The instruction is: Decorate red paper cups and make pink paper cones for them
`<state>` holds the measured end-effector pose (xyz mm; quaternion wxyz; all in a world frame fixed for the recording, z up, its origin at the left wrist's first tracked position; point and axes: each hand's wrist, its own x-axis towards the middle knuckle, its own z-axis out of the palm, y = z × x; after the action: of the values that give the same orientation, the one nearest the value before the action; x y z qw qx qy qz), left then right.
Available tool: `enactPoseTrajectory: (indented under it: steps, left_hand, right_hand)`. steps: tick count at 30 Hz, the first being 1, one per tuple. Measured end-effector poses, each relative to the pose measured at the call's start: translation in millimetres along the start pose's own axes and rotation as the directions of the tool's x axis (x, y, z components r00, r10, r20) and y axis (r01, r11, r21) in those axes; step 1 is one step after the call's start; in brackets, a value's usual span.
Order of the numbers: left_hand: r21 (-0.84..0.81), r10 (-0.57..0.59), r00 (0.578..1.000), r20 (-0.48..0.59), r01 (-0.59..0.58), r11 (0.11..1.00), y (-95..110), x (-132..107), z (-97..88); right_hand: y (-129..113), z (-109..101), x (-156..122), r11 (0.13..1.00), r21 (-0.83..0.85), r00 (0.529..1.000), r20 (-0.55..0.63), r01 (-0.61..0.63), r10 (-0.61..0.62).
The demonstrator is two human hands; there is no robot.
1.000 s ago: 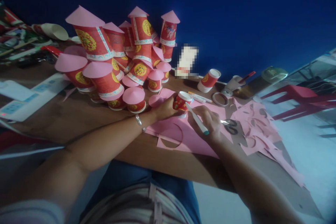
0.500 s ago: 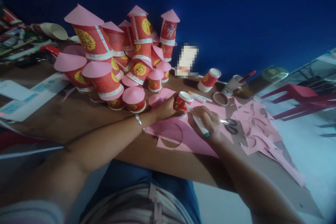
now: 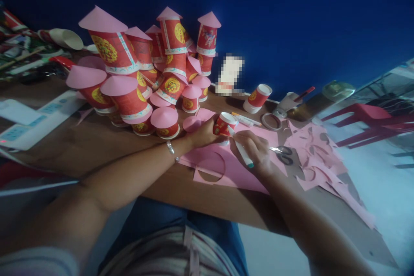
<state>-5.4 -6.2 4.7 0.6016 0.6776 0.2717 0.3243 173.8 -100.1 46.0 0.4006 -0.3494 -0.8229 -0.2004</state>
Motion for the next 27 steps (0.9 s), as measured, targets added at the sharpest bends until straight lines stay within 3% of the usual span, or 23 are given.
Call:
enactPoseTrajectory:
  steps: [14, 23, 27]
  left_hand:
    - [-0.103, -0.043, 0.999, -0.022, 0.040, 0.994, 6.4, -1.4, 2.1]
    - [-0.196, -0.093, 0.995, -0.020, 0.088, 0.977, 13.0, -3.2, 2.6]
    - [-0.330, -0.075, 0.997, 0.034, 0.082, 0.940, 5.3, -1.6, 0.2]
  right_hand:
    - [0.9, -4.8, 2.4, 1.000, -0.022, 0.999, 0.036, -0.008, 0.009]
    - [-1.9, -11.4, 6.3, 0.993, 0.004, 0.992, 0.039, -0.120, 0.120]
    - [-2.6, -12.3, 8.8, 0.989, 0.007, 0.989, 0.002, -0.150, 0.150]
